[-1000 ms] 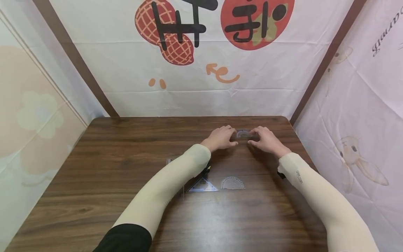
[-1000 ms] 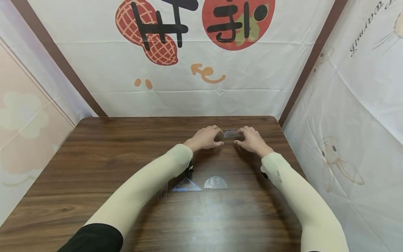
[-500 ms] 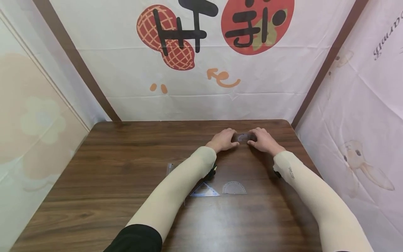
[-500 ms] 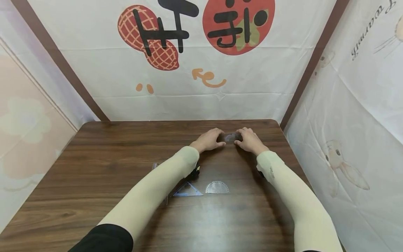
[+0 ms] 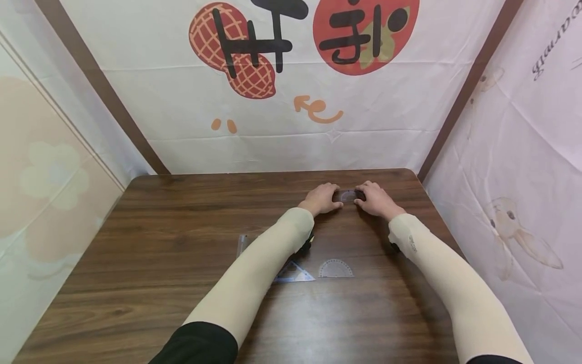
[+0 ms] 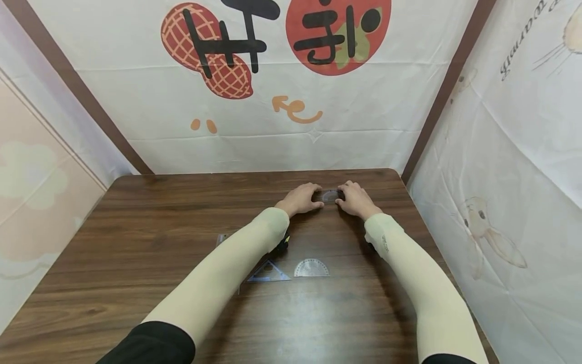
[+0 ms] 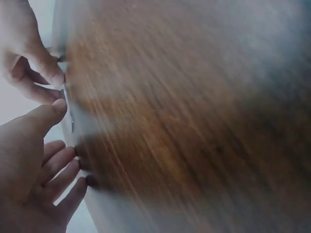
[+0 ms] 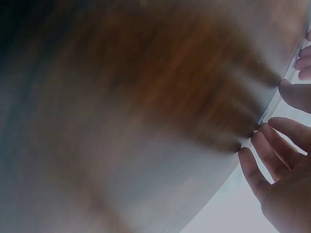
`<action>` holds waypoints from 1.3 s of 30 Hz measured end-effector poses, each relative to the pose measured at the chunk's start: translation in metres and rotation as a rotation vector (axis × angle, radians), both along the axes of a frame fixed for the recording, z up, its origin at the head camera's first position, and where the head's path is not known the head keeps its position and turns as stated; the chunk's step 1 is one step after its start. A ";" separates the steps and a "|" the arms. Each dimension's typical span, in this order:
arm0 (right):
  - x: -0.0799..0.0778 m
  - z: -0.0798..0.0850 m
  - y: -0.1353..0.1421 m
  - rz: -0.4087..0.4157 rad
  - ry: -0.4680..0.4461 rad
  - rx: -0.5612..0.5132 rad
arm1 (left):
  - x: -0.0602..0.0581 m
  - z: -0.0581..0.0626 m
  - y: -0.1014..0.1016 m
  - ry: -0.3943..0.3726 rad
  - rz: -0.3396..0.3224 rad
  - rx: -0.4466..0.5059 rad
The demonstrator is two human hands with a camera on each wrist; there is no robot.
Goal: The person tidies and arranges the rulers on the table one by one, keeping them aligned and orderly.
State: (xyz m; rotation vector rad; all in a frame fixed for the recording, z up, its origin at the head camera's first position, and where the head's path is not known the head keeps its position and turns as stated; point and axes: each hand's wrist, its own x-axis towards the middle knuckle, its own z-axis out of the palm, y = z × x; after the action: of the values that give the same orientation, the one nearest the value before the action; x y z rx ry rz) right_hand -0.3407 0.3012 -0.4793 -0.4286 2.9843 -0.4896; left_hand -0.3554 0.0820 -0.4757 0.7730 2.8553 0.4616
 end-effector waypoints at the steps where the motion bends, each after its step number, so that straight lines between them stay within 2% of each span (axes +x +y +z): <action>1: 0.000 0.000 -0.001 -0.001 0.000 0.003 | 0.001 0.000 0.001 0.006 0.007 -0.006; 11: 0.003 -0.004 -0.005 -0.039 0.026 -0.022 | 0.009 0.002 0.010 0.045 0.084 -0.054; 16: 0.003 -0.003 -0.008 -0.053 0.011 -0.024 | 0.007 -0.004 0.015 0.080 0.110 -0.081; 20: 0.004 0.000 -0.009 -0.061 0.007 -0.029 | 0.004 -0.007 0.021 0.079 0.127 -0.097; 24: 0.005 0.000 -0.008 -0.065 -0.007 -0.049 | 0.002 -0.008 0.024 0.061 0.138 -0.083; 31: 0.008 0.000 -0.009 -0.046 -0.018 -0.070 | 0.011 -0.008 0.020 0.097 0.138 -0.042; 39: 0.014 0.001 -0.010 -0.038 -0.022 -0.084 | 0.015 -0.007 0.018 0.099 0.140 -0.020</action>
State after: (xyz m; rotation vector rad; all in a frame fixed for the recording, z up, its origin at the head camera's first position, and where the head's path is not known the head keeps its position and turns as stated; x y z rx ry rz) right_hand -0.3270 0.2916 -0.4779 -0.3709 2.9637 -0.6209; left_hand -0.3401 0.1000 -0.4829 0.6111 3.0147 0.4221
